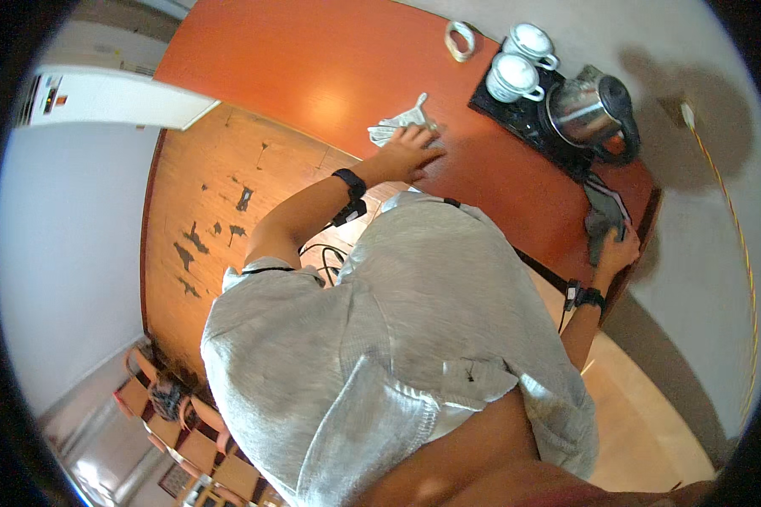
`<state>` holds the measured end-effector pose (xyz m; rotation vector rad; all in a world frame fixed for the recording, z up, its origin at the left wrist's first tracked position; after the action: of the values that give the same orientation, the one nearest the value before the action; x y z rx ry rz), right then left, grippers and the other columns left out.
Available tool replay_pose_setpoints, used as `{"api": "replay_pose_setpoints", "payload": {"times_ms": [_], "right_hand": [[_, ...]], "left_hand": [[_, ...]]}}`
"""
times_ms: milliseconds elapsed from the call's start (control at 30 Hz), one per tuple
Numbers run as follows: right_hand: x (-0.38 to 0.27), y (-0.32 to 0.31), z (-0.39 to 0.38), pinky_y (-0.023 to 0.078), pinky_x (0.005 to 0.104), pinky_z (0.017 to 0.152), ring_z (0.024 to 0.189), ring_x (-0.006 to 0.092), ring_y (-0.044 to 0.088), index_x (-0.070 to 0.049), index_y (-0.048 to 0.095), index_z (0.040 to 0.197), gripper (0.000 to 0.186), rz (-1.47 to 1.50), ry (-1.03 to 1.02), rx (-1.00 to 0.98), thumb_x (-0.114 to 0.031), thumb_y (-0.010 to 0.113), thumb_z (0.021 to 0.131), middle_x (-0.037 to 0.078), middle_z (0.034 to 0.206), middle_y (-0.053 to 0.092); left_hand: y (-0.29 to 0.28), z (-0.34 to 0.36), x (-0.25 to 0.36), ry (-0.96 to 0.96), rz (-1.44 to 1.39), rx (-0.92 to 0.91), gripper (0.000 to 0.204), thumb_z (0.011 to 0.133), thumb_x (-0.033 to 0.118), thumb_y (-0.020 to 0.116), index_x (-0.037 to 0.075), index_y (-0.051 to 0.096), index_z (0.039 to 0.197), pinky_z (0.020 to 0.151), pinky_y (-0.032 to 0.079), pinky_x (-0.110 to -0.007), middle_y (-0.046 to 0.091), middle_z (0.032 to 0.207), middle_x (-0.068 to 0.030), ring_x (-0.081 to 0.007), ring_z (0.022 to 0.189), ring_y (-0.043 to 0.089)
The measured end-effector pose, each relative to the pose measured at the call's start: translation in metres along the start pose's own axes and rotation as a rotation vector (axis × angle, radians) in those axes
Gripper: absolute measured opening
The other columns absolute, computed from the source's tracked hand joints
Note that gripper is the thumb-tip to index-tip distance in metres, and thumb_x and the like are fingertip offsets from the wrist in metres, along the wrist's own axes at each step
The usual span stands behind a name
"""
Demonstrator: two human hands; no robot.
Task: The person wipes a red cabinet, a white air conditioner, a red door, and a glass door using a gray cloth. They move items on the cabinet to access the surface and wipe multiple sides of the air conditioner and door.
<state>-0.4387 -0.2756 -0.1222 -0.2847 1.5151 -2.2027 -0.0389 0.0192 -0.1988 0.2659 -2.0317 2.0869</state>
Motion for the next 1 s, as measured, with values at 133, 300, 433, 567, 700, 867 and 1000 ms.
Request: {"api": "replay_pose_setpoints", "payload": {"times_ms": [133, 300, 433, 567, 700, 867, 1000], "right_hand": [[0.020, 0.045, -0.040, 0.042, 0.0500, 0.093, 0.110, 0.0406, 0.053, -0.008, 0.055, 0.123, 0.044, -0.026, 0.096, -0.216, -0.028, 0.063, 0.084, 0.018, 0.115, 0.061], [0.017, 0.057, -0.065, 0.045, 0.0472, 0.089, 0.106, 0.0414, 0.056, -0.005, 0.051, 0.119, 0.033, 0.169, 0.207, -0.299, -0.017, 0.060, 0.089, 0.021, 0.107, 0.062], [0.017, 0.075, -0.088, 0.044, 0.0477, 0.088, 0.108, 0.0414, 0.055, -0.004, 0.049, 0.122, 0.042, 0.507, 0.291, -0.289, -0.024, 0.065, 0.088, 0.025, 0.113, 0.058], [-0.063, 0.033, -0.076, 0.042, 0.0520, 0.092, 0.113, 0.0444, 0.050, -0.009, 0.037, 0.139, 0.071, 0.272, 0.001, -0.249, -0.035, 0.071, 0.082, 0.026, 0.124, 0.051], [-0.062, 0.045, -0.088, 0.040, 0.0478, 0.100, 0.124, 0.0434, 0.045, -0.002, 0.032, 0.143, 0.076, 0.150, 0.101, -0.509, -0.030, 0.070, 0.082, 0.027, 0.136, 0.044], [-0.022, 0.081, -0.117, 0.046, 0.0406, 0.093, 0.109, 0.0356, 0.057, -0.001, 0.050, 0.128, 0.056, 0.192, 0.029, -0.485, -0.023, 0.071, 0.080, 0.023, 0.122, 0.058], [-0.089, 0.092, -0.154, 0.047, 0.0325, 0.085, 0.091, 0.0203, 0.061, 0.003, 0.060, 0.111, 0.044, 0.757, 0.279, -0.900, -0.021, 0.075, 0.077, 0.009, 0.102, 0.067]], "left_hand": [[-0.004, 0.010, -0.021, -0.025, -0.183, 0.203, 0.027, 0.080, 0.015, 0.066, 0.011, 0.064, 0.107, 0.086, 0.045, -0.045, 0.055, 0.114, -0.0125, -0.0319, 0.106, 0.053], [-0.008, 0.021, -0.048, -0.176, -0.429, 0.447, 0.013, 0.082, 0.000, 0.057, 0.003, 0.063, 0.093, 0.074, 0.049, -0.041, 0.061, 0.091, -0.0162, -0.0332, 0.085, 0.060], [-0.037, 0.056, -0.004, -0.009, -0.266, 0.724, 0.026, 0.086, 0.000, 0.053, 0.006, 0.059, 0.111, 0.094, 0.044, -0.047, 0.064, 0.106, -0.0164, -0.0392, 0.101, 0.059], [0.018, 0.097, 0.090, 0.220, -0.049, 0.306, 0.045, 0.086, 0.019, 0.059, 0.006, 0.050, 0.128, 0.107, 0.034, -0.051, 0.046, 0.134, -0.0202, -0.0384, 0.127, 0.042], [-0.005, 0.062, 0.129, 0.240, -0.276, 0.381, 0.051, 0.084, 0.018, 0.060, 0.008, 0.047, 0.132, 0.105, 0.036, -0.050, 0.045, 0.134, -0.0192, -0.0388, 0.125, 0.043], [0.054, 0.000, 0.096, -0.004, -0.662, -0.040, 0.036, 0.087, 0.017, 0.057, 0.007, 0.056, 0.122, 0.095, 0.044, -0.045, 0.060, 0.115, -0.0159, -0.0332, 0.112, 0.055], [0.097, -0.055, 0.082, -0.156, -0.927, -0.431, 0.042, 0.090, 0.031, 0.061, 0.005, 0.057, 0.124, 0.095, 0.044, -0.039, 0.061, 0.123, -0.0157, -0.0271, 0.114, 0.057]]}}
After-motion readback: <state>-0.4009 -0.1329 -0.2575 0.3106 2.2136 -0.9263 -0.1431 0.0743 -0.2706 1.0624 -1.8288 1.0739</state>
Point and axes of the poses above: each hand's wrist, its own z-axis towards the middle knuckle, its own y-axis out of the palm, x = y × z, the point moved 10 cm from there along z, towards the middle knuckle
